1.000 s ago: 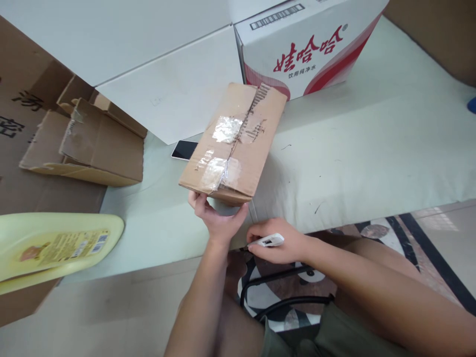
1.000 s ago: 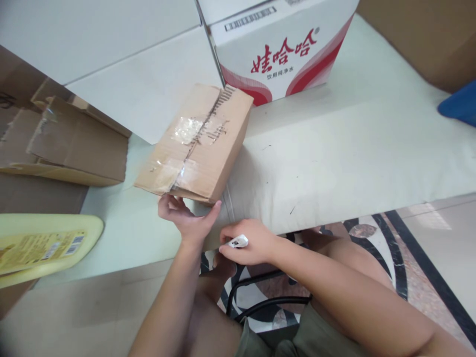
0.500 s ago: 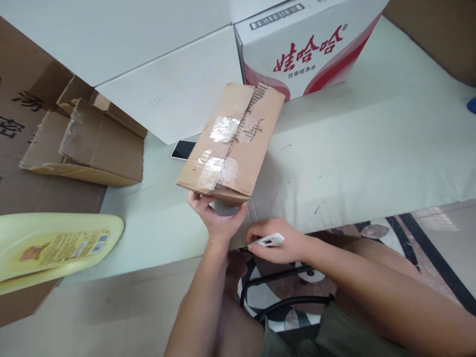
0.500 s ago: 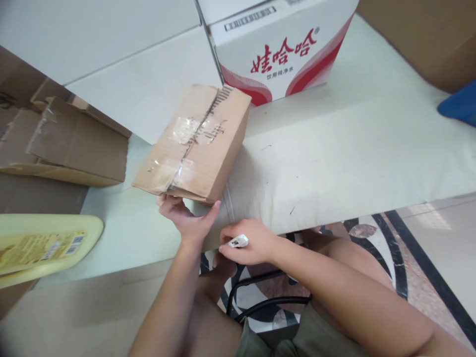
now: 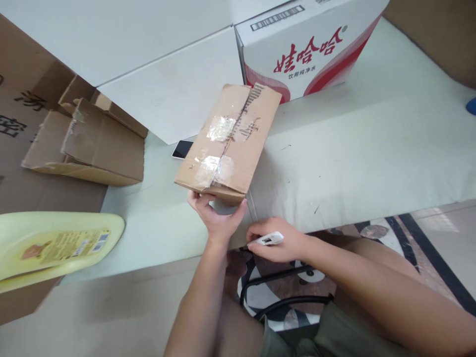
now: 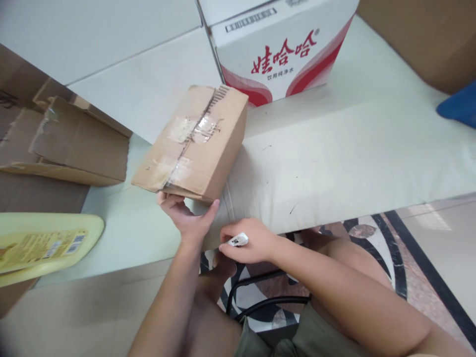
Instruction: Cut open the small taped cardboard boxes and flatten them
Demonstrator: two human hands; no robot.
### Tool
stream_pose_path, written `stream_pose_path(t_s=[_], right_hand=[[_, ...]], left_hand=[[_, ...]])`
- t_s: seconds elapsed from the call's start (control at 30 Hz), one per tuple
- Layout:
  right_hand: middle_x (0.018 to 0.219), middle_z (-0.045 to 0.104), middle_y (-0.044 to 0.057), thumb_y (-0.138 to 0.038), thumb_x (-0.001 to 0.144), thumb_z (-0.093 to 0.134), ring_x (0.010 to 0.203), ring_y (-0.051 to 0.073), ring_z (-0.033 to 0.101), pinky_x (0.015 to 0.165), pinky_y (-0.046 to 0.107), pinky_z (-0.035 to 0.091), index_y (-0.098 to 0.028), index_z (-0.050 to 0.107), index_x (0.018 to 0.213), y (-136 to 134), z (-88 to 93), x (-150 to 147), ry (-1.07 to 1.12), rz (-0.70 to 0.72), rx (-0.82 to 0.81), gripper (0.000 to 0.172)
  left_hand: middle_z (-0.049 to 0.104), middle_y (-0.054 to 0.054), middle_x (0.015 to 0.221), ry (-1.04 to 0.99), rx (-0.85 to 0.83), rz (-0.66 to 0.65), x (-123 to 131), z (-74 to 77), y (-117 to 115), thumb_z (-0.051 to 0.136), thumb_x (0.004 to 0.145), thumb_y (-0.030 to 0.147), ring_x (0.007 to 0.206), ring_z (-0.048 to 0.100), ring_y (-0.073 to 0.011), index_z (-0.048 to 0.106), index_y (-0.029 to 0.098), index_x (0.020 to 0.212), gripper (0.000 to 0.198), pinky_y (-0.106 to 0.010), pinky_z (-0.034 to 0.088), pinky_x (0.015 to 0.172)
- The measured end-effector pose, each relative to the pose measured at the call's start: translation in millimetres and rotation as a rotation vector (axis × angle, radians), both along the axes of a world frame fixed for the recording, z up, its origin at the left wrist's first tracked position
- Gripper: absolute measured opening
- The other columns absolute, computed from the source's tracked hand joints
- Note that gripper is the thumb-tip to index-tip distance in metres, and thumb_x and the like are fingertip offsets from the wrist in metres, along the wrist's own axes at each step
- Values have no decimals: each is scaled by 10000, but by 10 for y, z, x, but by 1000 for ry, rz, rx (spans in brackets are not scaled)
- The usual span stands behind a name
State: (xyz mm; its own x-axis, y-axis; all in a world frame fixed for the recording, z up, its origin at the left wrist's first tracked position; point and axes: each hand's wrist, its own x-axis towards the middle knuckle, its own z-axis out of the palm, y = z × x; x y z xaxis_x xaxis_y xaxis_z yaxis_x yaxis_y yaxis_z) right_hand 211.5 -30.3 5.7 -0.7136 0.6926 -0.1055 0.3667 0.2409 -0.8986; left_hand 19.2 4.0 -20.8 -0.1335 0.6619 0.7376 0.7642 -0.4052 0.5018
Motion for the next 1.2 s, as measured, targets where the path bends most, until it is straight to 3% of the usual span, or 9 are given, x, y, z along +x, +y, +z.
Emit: stream_pose_path(t_s=[1.2], right_hand=[[691, 690, -20, -324, 845, 603, 620, 108, 575, 631, 230, 369, -201, 682, 809, 15, -22, -12, 12, -48, -52, 151]], left_hand=[[359, -58, 1159, -40, 8, -10, 25, 8, 6, 833, 601, 372, 1229, 462, -273, 368, 253, 1049, 657, -473, 426, 1035]])
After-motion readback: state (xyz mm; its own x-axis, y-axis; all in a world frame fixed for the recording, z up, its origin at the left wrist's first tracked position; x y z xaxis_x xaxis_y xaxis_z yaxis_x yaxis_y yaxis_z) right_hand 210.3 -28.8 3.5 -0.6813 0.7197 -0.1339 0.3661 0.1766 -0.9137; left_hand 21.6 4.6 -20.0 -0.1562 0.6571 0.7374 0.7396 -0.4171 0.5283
